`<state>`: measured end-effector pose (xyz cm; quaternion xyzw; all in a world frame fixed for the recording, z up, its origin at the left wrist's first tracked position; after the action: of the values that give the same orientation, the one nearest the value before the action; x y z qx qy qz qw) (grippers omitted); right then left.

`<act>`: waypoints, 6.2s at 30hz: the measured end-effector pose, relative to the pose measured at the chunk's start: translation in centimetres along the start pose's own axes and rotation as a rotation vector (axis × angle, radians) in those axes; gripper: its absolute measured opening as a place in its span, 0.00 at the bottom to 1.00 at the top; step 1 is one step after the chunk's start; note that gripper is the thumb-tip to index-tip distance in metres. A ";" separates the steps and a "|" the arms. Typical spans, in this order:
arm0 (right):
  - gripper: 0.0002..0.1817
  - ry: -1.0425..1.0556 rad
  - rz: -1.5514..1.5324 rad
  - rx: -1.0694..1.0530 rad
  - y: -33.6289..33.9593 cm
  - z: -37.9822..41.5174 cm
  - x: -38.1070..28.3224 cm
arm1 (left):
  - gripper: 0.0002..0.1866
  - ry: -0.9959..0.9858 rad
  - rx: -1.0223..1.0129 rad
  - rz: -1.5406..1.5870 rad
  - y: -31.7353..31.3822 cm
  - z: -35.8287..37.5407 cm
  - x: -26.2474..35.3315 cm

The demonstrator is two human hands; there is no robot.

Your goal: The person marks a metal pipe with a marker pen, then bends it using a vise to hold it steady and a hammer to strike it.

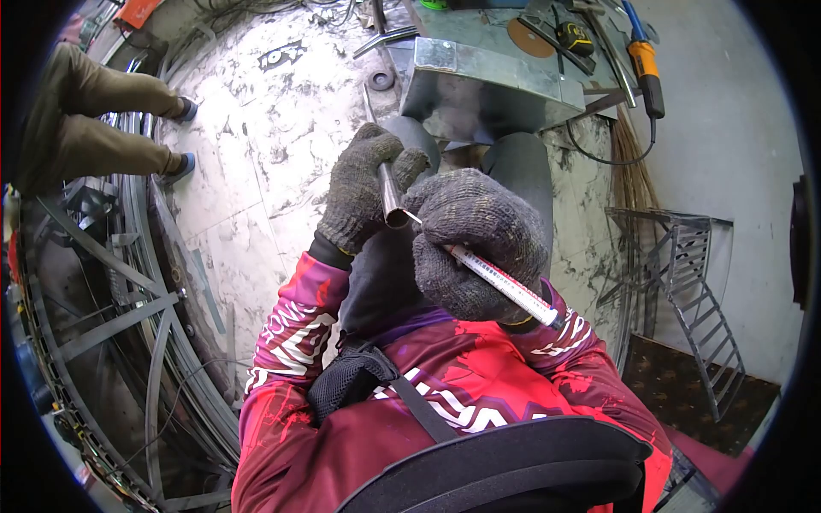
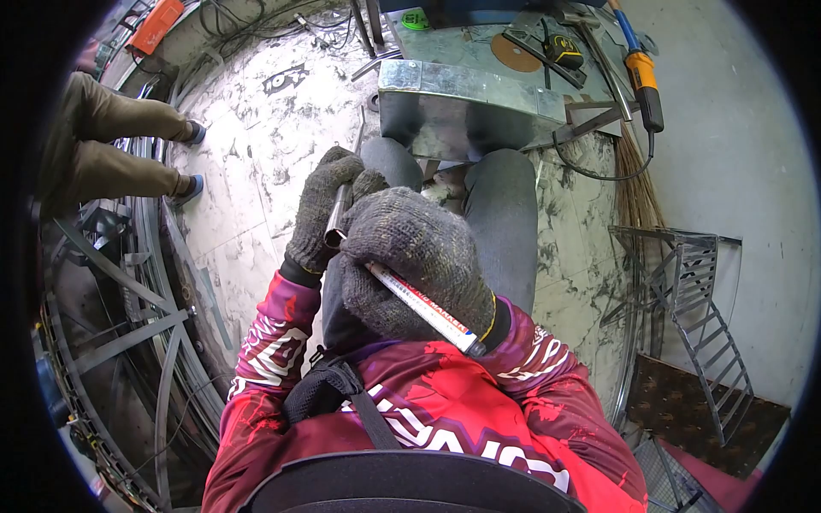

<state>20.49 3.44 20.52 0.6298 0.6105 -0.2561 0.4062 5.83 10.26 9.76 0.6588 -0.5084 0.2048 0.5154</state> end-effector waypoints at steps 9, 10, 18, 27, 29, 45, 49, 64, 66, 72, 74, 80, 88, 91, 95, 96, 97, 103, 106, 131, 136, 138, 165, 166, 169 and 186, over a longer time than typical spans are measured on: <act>0.16 0.008 0.075 -0.051 -0.2 0.1 -0.4 | 0.17 0.026 0.017 -0.026 -0.1 0.1 0.3; 0.16 0.002 0.069 -0.049 -0.2 0.1 -0.4 | 0.17 0.026 0.017 -0.026 -0.1 0.1 0.3; 0.16 0.097 0.129 -0.008 -0.2 -0.2 -1.2 | 0.17 -0.044 0.063 -0.011 -0.1 0.3 0.3; 0.16 0.117 0.122 -0.006 -1.1 0.4 0.6 | 0.16 -0.012 0.029 -0.008 -0.1 0.1 0.5; 0.16 0.172 0.090 0.020 -0.9 1.2 1.1 | 0.16 -0.010 0.033 -0.009 -0.2 0.2 0.5; 0.15 -0.088 0.022 -0.038 0.0 0.2 0.0 | 0.15 -0.013 0.036 -0.033 0.0 0.2 0.6; 0.12 -0.221 -0.160 -0.033 0.2 0.1 1.5 | 0.16 0.005 0.049 -0.015 0.1 0.2 0.8; 0.08 -0.471 -0.249 -0.331 0.0 -0.7 2.0 | 0.14 -0.026 0.045 -0.027 -0.1 1.1 0.6; 0.08 -0.430 -0.252 -0.266 -0.4 -0.6 2.5 | 0.14 -0.026 0.023 -0.037 -0.2 1.1 0.5; 0.09 -0.421 -0.283 -0.209 -0.2 -0.5 2.6 | 0.09 -0.028 0.005 -0.028 -0.4 1.2 0.6; 0.09 -0.406 -0.268 -0.214 -0.2 -0.6 2.5 | 0.11 -0.025 0.014 -0.033 -0.2 1.1 0.4; 0.10 -0.377 -0.277 -0.338 -0.1 -0.8 1.5 | 0.14 -0.031 0.044 -0.016 -0.1 1.0 0.6; 0.10 -0.312 -0.220 -0.316 -0.2 -0.7 1.4 | 0.09 -0.026 -0.021 -0.027 -0.4 1.1 0.8; 0.10 -0.326 -0.203 -0.323 -0.3 -0.8 1.2 | 0.09 -0.014 -0.028 -0.017 -0.4 1.0 0.8; 0.09 -0.336 -0.202 -0.323 -0.2 -0.7 1.4 | 0.08 -0.023 -0.025 -0.002 -0.5 1.2 0.4; 0.09 -0.325 -0.201 -0.324 -0.2 -0.7 1.3 | 0.08 -0.016 -0.035 0.003 -0.6 1.2 0.3; 0.09 -0.314 -0.200 -0.326 -0.2 -0.7 1.3 | 0.08 -0.016 -0.035 0.003 -0.7 1.2 0.2; 0.09 -0.330 -0.247 -0.306 -0.3 -0.4 1.5 | 0.08 -0.015 -0.011 -0.006 -0.6 1.2 0.2; 0.09 -0.410 -0.224 -0.320 -0.1 -0.5 1.6 | 0.09 -0.039 0.002 -0.026 -0.4 1.1 0.8; 0.08 -0.414 -0.131 -0.375 -0.4 -0.9 1.5 | 0.07 -0.025 -0.023 -0.039 -0.6 1.5 0.5; 0.08 -0.422 -0.181 -0.370 -0.5 -0.8 1.6 | 0.06 -0.023 -0.002 -0.006 -0.5 1.5 0.5; 0.08 -0.425 -0.190 -0.381 -0.4 -0.9 1.5 | 0.06 -0.027 -0.024 -0.034 -0.6 1.5 0.5; 0.08 -0.445 -0.157 -0.393 -0.4 -0.8 1.3 | 0.08 -0.036 -0.004 -0.017 -0.6 1.5 0.9; 0.08 -0.460 -0.154 -0.389 -0.4 -0.8 1.4 | 0.08 -0.036 -0.004 -0.017 -0.5 1.4 1.0; 0.08 -0.491 -0.133 -0.379 -0.3 -0.6 1.7 | 0.09 -0.019 -0.010 -0.010 -0.5 1.4 1.0; 0.09 -0.438 -0.114 -0.386 -0.5 -0.7 1.6 | 0.12 -0.029 -0.004 -0.009 -0.6 1.5 0.5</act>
<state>20.08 4.84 19.46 0.4354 0.5802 -0.2872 0.6256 6.16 8.66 9.24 0.6631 -0.5131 0.1917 0.5101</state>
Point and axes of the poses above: each hand's wrist, its own z-axis away from the middle knuckle, its own y-axis out of the back of the hand, x = y × z, the point moved 7 cm from there along -z, towards the middle knuckle, and after that the axes turned 8 degrees about -y, right-handed, at the moved point
